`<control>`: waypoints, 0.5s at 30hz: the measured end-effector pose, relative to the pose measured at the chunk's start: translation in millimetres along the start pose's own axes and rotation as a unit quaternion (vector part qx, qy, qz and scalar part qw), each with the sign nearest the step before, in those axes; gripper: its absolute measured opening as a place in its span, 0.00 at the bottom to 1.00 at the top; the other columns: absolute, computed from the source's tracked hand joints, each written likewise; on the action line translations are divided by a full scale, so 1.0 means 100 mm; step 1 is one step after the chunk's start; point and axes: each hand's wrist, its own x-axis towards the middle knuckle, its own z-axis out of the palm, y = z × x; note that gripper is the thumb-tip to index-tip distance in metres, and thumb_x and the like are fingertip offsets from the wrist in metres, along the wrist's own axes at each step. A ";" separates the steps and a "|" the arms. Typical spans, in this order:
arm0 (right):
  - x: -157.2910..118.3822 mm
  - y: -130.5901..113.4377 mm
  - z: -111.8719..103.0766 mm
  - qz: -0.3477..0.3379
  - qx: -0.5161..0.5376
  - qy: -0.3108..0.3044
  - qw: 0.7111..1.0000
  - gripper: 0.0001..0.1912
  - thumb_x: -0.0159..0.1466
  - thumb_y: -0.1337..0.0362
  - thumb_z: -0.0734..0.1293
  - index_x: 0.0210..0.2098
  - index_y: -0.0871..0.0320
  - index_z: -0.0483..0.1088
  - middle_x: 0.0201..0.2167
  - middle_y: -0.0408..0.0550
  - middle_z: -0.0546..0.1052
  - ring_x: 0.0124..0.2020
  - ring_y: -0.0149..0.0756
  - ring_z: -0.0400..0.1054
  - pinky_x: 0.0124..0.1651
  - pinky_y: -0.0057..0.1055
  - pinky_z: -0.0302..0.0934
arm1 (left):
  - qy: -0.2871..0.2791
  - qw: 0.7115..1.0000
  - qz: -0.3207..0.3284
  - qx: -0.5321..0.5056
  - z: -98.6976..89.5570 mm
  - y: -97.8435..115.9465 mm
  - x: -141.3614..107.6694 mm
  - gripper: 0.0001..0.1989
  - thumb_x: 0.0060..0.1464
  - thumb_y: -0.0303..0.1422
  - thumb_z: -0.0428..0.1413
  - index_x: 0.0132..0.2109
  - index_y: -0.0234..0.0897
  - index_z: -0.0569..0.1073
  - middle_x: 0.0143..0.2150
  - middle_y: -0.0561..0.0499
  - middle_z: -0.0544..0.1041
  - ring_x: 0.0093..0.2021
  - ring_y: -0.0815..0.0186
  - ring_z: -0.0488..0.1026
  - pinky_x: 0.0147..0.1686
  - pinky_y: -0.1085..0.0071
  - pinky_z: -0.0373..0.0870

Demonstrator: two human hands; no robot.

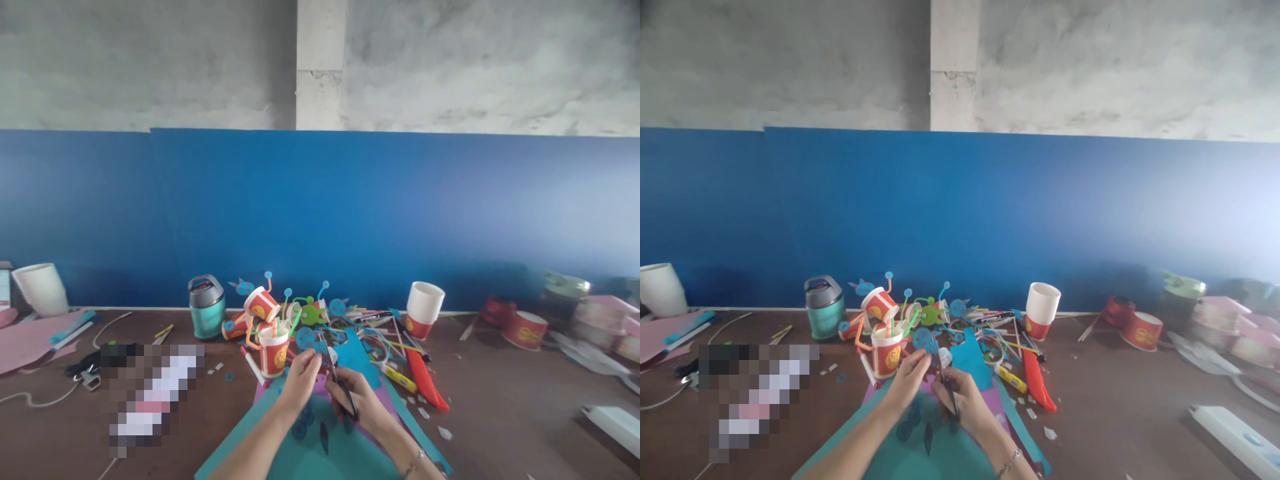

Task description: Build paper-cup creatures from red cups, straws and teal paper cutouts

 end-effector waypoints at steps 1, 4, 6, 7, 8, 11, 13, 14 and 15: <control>0.00 0.00 0.00 0.002 0.003 -0.002 1.000 0.22 0.51 0.46 0.72 0.26 0.59 0.64 0.12 0.36 0.66 0.12 0.25 0.58 0.15 0.22 0.52 | -0.001 1.000 0.000 0.004 0.00 0.00 0.00 0.19 0.50 0.46 0.53 0.21 0.40 0.57 0.20 0.58 0.56 0.24 0.69 0.58 0.26 0.71 0.55; 0.00 0.01 0.00 0.002 0.012 -0.009 1.000 0.23 0.51 0.46 0.72 0.27 0.59 0.64 0.13 0.37 0.67 0.13 0.26 0.60 0.15 0.21 0.52 | -0.013 1.000 -0.002 0.014 -0.01 0.00 0.00 0.19 0.51 0.46 0.52 0.22 0.40 0.57 0.20 0.59 0.55 0.23 0.69 0.56 0.26 0.71 0.54; 0.00 0.02 0.00 0.000 0.014 -0.006 1.000 0.23 0.50 0.46 0.72 0.27 0.59 0.64 0.12 0.37 0.67 0.12 0.25 0.59 0.15 0.21 0.51 | -0.021 1.000 -0.003 0.017 -0.01 0.01 -0.01 0.19 0.51 0.46 0.51 0.22 0.40 0.57 0.20 0.59 0.54 0.23 0.69 0.55 0.26 0.72 0.53; 0.00 0.02 0.00 -0.002 0.012 -0.003 1.000 0.23 0.50 0.45 0.72 0.27 0.59 0.64 0.12 0.36 0.66 0.12 0.25 0.58 0.14 0.21 0.52 | -0.025 1.000 -0.002 0.017 -0.01 0.02 -0.01 0.19 0.51 0.46 0.51 0.22 0.40 0.56 0.20 0.59 0.54 0.24 0.69 0.55 0.26 0.72 0.53; 0.00 0.03 0.00 -0.003 0.010 0.000 1.000 0.23 0.50 0.46 0.72 0.26 0.59 0.64 0.12 0.36 0.66 0.12 0.25 0.58 0.14 0.21 0.52 | -0.029 0.999 -0.001 0.017 -0.01 0.03 -0.01 0.18 0.51 0.46 0.50 0.22 0.40 0.56 0.21 0.59 0.55 0.24 0.69 0.55 0.26 0.72 0.53; 0.01 0.02 -0.01 -0.003 0.003 -0.002 1.000 0.23 0.50 0.46 0.72 0.25 0.59 0.65 0.12 0.35 0.65 0.11 0.24 0.57 0.14 0.21 0.52 | -0.044 0.999 0.004 0.015 -0.01 0.07 -0.02 0.17 0.52 0.46 0.48 0.23 0.40 0.58 0.21 0.58 0.56 0.25 0.69 0.56 0.27 0.72 0.54; 0.01 0.02 -0.01 0.001 0.006 -0.003 1.000 0.22 0.50 0.46 0.72 0.26 0.59 0.65 0.12 0.36 0.65 0.12 0.24 0.57 0.14 0.21 0.52 | -0.052 0.998 0.008 0.016 -0.02 0.08 -0.02 0.17 0.52 0.46 0.48 0.24 0.39 0.59 0.22 0.58 0.57 0.25 0.69 0.56 0.27 0.72 0.54; 0.01 0.02 -0.01 0.002 0.009 -0.001 1.000 0.22 0.50 0.46 0.72 0.26 0.59 0.65 0.12 0.36 0.65 0.12 0.25 0.58 0.14 0.21 0.52 | -0.055 0.998 0.010 0.017 -0.02 0.08 -0.02 0.17 0.51 0.46 0.49 0.24 0.39 0.59 0.22 0.58 0.57 0.25 0.69 0.56 0.27 0.72 0.54; 0.01 0.02 -0.01 0.003 0.012 0.000 1.000 0.22 0.50 0.46 0.72 0.26 0.59 0.65 0.12 0.36 0.65 0.12 0.25 0.58 0.14 0.21 0.52 | -0.059 0.998 0.011 0.018 -0.03 0.08 -0.02 0.16 0.51 0.45 0.49 0.24 0.39 0.59 0.22 0.58 0.57 0.25 0.69 0.55 0.27 0.72 0.54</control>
